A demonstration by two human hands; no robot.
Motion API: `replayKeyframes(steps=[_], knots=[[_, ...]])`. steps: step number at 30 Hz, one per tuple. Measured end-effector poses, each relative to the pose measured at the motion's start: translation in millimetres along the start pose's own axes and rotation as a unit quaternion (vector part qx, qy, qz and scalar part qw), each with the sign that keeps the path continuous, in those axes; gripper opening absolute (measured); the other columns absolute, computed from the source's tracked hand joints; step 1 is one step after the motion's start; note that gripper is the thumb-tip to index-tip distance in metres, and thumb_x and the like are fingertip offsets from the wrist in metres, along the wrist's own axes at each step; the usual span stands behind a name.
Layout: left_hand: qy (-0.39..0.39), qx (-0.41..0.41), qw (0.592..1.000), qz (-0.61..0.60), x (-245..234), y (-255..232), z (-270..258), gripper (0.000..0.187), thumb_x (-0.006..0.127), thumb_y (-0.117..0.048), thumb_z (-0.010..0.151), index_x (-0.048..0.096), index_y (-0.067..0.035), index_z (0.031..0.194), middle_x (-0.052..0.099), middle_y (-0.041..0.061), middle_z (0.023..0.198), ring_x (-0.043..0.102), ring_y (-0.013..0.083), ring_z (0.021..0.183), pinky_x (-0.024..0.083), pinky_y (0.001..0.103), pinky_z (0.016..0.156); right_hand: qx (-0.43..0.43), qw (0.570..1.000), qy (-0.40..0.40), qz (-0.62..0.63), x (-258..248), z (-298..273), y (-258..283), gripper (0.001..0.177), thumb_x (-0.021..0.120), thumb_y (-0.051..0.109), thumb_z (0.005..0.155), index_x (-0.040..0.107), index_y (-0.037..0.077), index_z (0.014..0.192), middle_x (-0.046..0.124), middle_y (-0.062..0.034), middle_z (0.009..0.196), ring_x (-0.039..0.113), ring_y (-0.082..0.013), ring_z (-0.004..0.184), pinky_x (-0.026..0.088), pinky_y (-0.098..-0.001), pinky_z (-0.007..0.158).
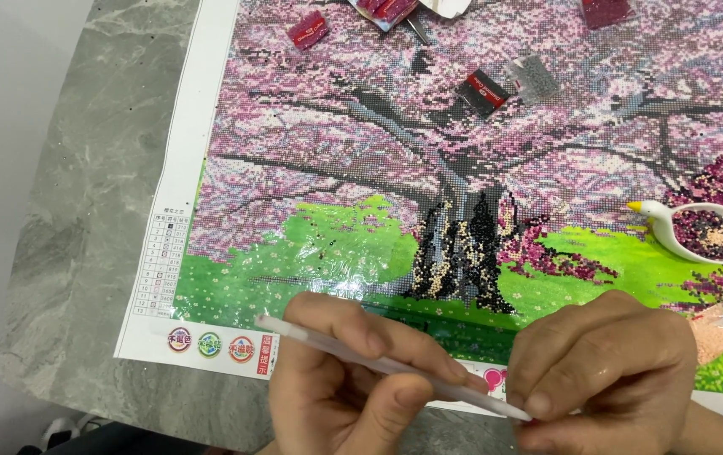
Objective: Using a specialized pen tool to place small resin diamonds onto a sticky pre-printed canvas and using a ruler for alignment.
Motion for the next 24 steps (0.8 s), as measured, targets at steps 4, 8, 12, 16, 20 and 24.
replayKeyframes(steps=[4,8,12,16,20,24], knots=[[-0.022,-0.015,1.000,-0.001,-4.6,0.3,-1.3,0.030,0.065,-0.011,0.095,0.036,-0.005,0.100,0.065,0.031,0.084,0.069,0.0373,0.069,0.061,0.038,0.062,0.005,1.000,0.004,-0.023,2.5,3.0,2.1,0.011,0.078,0.008,0.069,0.067,0.005,0.072,0.069,-0.0108,0.058,0.067,-0.0172,0.043,0.059,-0.0243,0.043],[-0.015,-0.004,1.000,0.013,-6.6,-1.4,0.7,0.031,0.065,-0.013,0.095,0.035,-0.005,0.099,0.066,0.030,0.083,0.070,0.0379,0.069,0.060,0.037,0.060,0.005,0.999,-0.002,-0.039,-0.5,0.7,0.5,0.014,0.080,0.010,0.067,0.067,0.007,0.069,0.070,-0.0107,0.059,0.069,-0.0172,0.044,0.062,-0.0251,0.044],[0.021,-0.006,1.000,0.013,-2.8,-1.0,1.5,0.030,0.063,-0.013,0.097,0.034,-0.006,0.102,0.064,0.031,0.085,0.069,0.0378,0.071,0.060,0.038,0.062,-0.003,0.999,0.008,-0.042,-2.0,-1.5,0.0,0.015,0.081,0.014,0.068,0.069,0.005,0.069,0.072,-0.0136,0.064,0.074,-0.0198,0.047,0.066,-0.0248,0.047],[0.019,-0.019,1.000,0.005,-4.2,1.3,-0.1,0.029,0.063,-0.011,0.096,0.035,-0.005,0.102,0.065,0.031,0.087,0.070,0.0357,0.073,0.060,0.036,0.065,-0.008,0.999,0.025,-0.034,2.3,3.0,4.1,0.014,0.079,0.012,0.070,0.067,0.005,0.067,0.071,-0.0125,0.063,0.072,-0.0188,0.046,0.065,-0.0231,0.045],[0.039,-0.001,0.999,0.000,0.7,-1.5,0.9,0.029,0.062,-0.011,0.098,0.034,-0.005,0.102,0.063,0.033,0.085,0.068,0.0394,0.071,0.060,0.039,0.060,-0.018,0.999,0.026,-0.029,2.2,3.1,6.3,0.014,0.078,0.012,0.070,0.067,0.004,0.066,0.068,-0.0109,0.057,0.071,-0.0198,0.044,0.064,-0.0264,0.045],[0.037,0.005,0.999,-0.007,1.6,-2.3,-0.6,0.027,0.061,-0.009,0.097,0.035,-0.004,0.101,0.063,0.034,0.085,0.068,0.0393,0.072,0.060,0.039,0.063,-0.025,0.999,0.014,-0.034,2.0,2.7,10.0,0.015,0.080,0.013,0.069,0.066,0.007,0.068,0.069,-0.0101,0.059,0.070,-0.0182,0.043,0.063,-0.0263,0.044]])
Point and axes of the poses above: each hand's wrist, its own z-axis towards the middle knuckle, its own x-axis out of the palm, y = z × x, the point moved 10 cm from there along z, towards the middle knuckle
